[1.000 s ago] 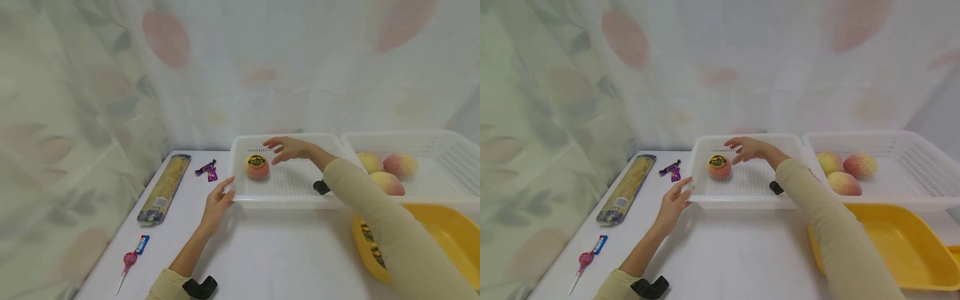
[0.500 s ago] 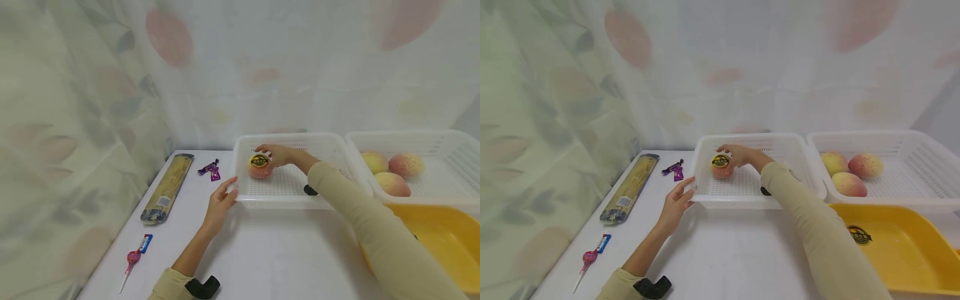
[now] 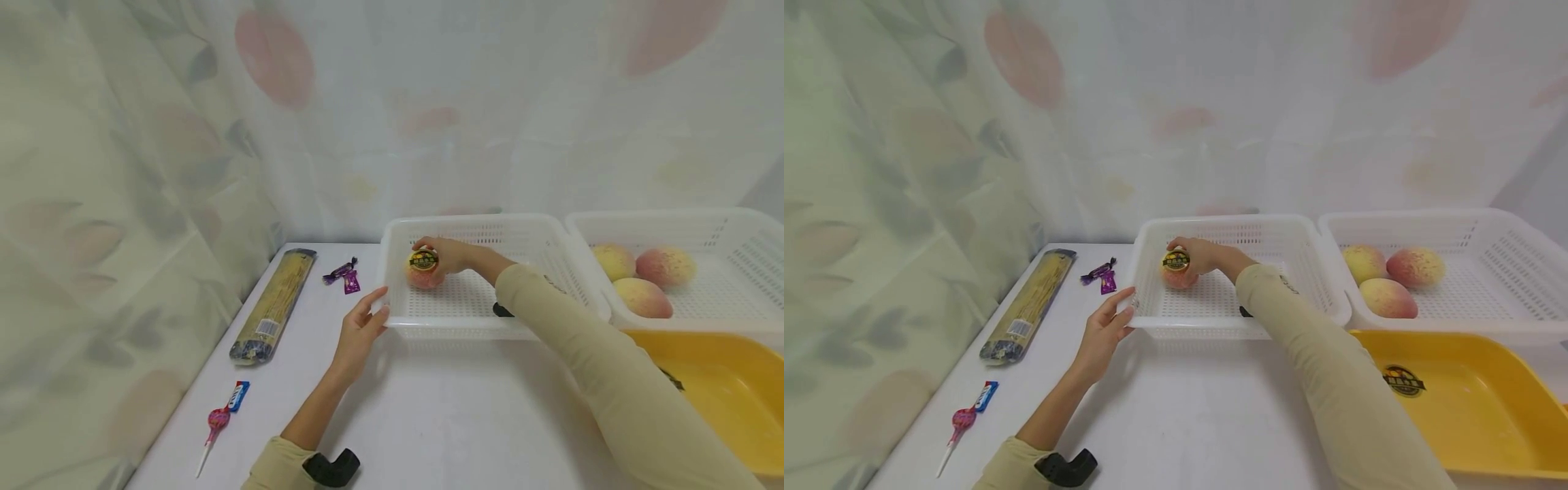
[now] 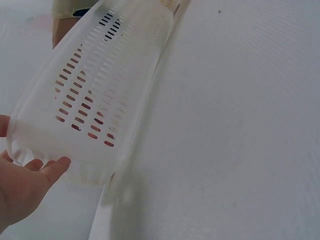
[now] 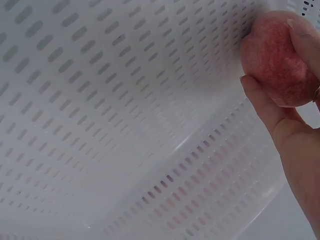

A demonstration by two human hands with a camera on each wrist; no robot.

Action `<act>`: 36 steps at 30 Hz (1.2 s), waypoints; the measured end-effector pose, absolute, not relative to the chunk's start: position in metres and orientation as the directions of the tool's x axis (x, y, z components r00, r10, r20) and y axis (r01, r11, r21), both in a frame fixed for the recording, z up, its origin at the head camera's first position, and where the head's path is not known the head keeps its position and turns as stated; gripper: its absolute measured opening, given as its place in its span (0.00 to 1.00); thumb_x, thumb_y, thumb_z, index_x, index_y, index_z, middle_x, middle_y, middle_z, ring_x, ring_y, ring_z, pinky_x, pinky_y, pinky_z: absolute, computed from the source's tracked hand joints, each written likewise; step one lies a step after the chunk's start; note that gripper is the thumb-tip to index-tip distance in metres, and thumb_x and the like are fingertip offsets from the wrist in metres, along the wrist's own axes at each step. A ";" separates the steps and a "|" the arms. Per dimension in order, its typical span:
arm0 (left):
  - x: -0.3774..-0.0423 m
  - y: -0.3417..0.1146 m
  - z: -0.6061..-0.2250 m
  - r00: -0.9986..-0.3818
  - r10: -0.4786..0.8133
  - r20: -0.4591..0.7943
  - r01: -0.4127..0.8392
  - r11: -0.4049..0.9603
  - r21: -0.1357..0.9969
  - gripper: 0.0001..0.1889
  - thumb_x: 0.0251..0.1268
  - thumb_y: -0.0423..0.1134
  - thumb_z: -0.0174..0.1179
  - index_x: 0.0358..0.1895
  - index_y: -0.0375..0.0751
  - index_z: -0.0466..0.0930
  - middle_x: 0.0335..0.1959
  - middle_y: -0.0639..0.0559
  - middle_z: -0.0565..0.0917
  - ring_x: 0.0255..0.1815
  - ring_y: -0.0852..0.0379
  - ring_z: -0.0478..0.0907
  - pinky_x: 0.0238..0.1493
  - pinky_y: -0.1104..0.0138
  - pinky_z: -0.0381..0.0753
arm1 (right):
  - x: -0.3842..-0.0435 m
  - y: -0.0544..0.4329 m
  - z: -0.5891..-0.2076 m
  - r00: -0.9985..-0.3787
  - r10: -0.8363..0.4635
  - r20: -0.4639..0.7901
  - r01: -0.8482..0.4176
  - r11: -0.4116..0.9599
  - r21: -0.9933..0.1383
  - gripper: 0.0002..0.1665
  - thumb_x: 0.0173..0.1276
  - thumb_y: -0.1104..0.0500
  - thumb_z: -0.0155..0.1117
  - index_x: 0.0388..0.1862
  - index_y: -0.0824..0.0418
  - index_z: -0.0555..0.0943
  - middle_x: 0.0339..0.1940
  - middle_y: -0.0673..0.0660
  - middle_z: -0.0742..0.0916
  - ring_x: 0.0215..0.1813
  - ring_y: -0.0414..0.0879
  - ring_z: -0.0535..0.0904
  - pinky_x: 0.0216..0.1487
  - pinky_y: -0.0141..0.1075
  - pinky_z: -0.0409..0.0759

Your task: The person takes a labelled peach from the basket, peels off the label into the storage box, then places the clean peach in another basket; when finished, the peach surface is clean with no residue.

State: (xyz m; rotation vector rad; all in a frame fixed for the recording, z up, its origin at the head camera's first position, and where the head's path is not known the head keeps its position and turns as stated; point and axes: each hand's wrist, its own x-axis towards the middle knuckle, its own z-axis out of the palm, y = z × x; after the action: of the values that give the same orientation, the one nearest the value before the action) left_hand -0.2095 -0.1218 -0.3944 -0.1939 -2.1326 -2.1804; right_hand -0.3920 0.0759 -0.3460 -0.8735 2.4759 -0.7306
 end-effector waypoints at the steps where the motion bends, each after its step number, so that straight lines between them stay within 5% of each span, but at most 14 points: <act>1: -0.210 -0.122 -0.394 -0.988 0.028 0.151 0.150 -0.026 0.988 0.23 0.73 0.34 0.50 0.68 0.34 0.64 0.70 0.43 0.64 0.60 0.33 0.69 0.57 0.58 0.75 | -0.392 0.076 -0.346 -0.717 -0.668 -0.201 -0.451 0.664 -0.597 0.46 0.55 0.66 0.72 0.71 0.56 0.61 0.67 0.64 0.68 0.66 0.57 0.64 0.67 0.50 0.64; 11: -0.208 -0.120 -0.395 -0.987 0.028 0.156 0.155 -0.024 0.988 0.23 0.73 0.34 0.51 0.68 0.35 0.64 0.69 0.42 0.65 0.60 0.35 0.70 0.57 0.57 0.75 | -0.393 0.090 -0.343 -0.714 -0.680 -0.166 -0.458 0.633 -0.624 0.48 0.51 0.67 0.74 0.70 0.55 0.63 0.66 0.63 0.68 0.64 0.56 0.66 0.66 0.49 0.66; 19: -0.208 -0.118 -0.394 -0.985 0.039 0.169 0.169 -0.014 0.986 0.23 0.73 0.36 0.52 0.68 0.35 0.65 0.68 0.41 0.65 0.58 0.34 0.71 0.57 0.57 0.75 | -0.375 0.109 -0.290 -0.659 -0.736 -0.153 -0.490 0.575 -0.655 0.47 0.52 0.69 0.73 0.70 0.57 0.62 0.67 0.61 0.67 0.64 0.58 0.65 0.59 0.46 0.74; 27: -0.207 -0.117 -0.391 -0.987 0.028 0.158 0.157 -0.030 0.987 0.22 0.73 0.33 0.50 0.68 0.35 0.65 0.66 0.36 0.67 0.55 0.36 0.73 0.55 0.59 0.77 | -0.311 0.135 -0.242 -0.520 -0.854 -0.019 -0.638 0.403 -0.656 0.47 0.51 0.66 0.77 0.68 0.59 0.64 0.67 0.57 0.69 0.67 0.60 0.64 0.55 0.42 0.78; 36: -0.207 -0.118 -0.388 -0.988 0.031 0.149 0.148 -0.013 0.989 0.22 0.73 0.34 0.51 0.68 0.38 0.66 0.66 0.37 0.68 0.57 0.34 0.71 0.59 0.51 0.72 | -0.227 0.160 -0.250 -0.438 -0.897 0.068 -0.686 0.284 -0.670 0.46 0.52 0.60 0.77 0.68 0.53 0.65 0.65 0.50 0.71 0.62 0.51 0.68 0.47 0.39 0.82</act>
State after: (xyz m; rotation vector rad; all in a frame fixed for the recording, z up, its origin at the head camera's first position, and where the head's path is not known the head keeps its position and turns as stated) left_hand -0.2071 -0.1179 -0.3876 -0.1963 -2.1472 -2.1701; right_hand -0.2267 0.1601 -0.2495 -1.4382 2.2367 -0.9167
